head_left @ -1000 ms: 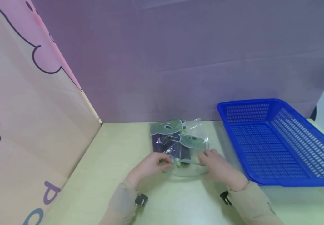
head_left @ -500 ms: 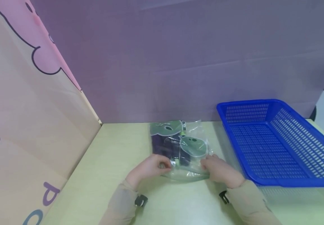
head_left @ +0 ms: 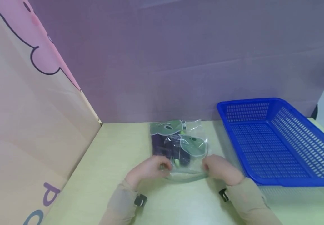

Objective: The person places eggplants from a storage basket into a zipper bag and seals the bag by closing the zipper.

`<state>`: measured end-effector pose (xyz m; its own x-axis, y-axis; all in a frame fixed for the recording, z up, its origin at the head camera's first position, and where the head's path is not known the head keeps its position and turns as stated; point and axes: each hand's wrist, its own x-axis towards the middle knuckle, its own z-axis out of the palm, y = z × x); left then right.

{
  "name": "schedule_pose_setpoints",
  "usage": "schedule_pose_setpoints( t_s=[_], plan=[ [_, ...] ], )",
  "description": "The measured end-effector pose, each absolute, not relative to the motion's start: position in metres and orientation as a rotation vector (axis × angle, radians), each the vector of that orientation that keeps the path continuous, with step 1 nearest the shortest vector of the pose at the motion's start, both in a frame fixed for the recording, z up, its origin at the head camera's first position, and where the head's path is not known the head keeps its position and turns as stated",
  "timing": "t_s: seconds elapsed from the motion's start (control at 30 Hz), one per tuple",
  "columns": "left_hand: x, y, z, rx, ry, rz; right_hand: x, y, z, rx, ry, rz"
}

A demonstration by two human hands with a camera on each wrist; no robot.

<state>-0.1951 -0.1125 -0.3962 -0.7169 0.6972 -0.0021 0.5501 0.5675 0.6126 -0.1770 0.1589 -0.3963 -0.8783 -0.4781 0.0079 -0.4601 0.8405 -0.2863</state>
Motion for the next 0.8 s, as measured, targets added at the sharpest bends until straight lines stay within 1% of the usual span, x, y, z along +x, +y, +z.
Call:
schedule_pose_setpoints(
  t_s=[0.07, 0.17, 0.4, 0.5, 0.63, 0.8],
  plan=[
    [-0.195, -0.114, -0.394, 1.073, 2.579, 0.814, -0.178, 0.159, -0.396, -0.748, 2.968, -0.450],
    [-0.193, -0.117, -0.390, 1.050, 2.629, 0.702, -0.179, 0.159, -0.395, -0.712, 2.977, -0.477],
    [-0.187, -0.124, -0.383, 0.871, 2.661, 0.505, -0.183, 0.158, -0.395, -0.657, 3.011, -0.545],
    [-0.185, -0.125, -0.380, 0.838, 2.663, 0.498, -0.186, 0.159, -0.396, -0.631, 3.030, -0.588],
    [-0.185, -0.126, -0.378, 0.867, 2.717, 0.505, -0.189, 0.160, -0.396, -0.592, 3.039, -0.649],
    [-0.191, -0.133, -0.375, 0.907, 2.704, 0.669, -0.190, 0.160, -0.394, -0.536, 3.040, -0.704]
  ],
)
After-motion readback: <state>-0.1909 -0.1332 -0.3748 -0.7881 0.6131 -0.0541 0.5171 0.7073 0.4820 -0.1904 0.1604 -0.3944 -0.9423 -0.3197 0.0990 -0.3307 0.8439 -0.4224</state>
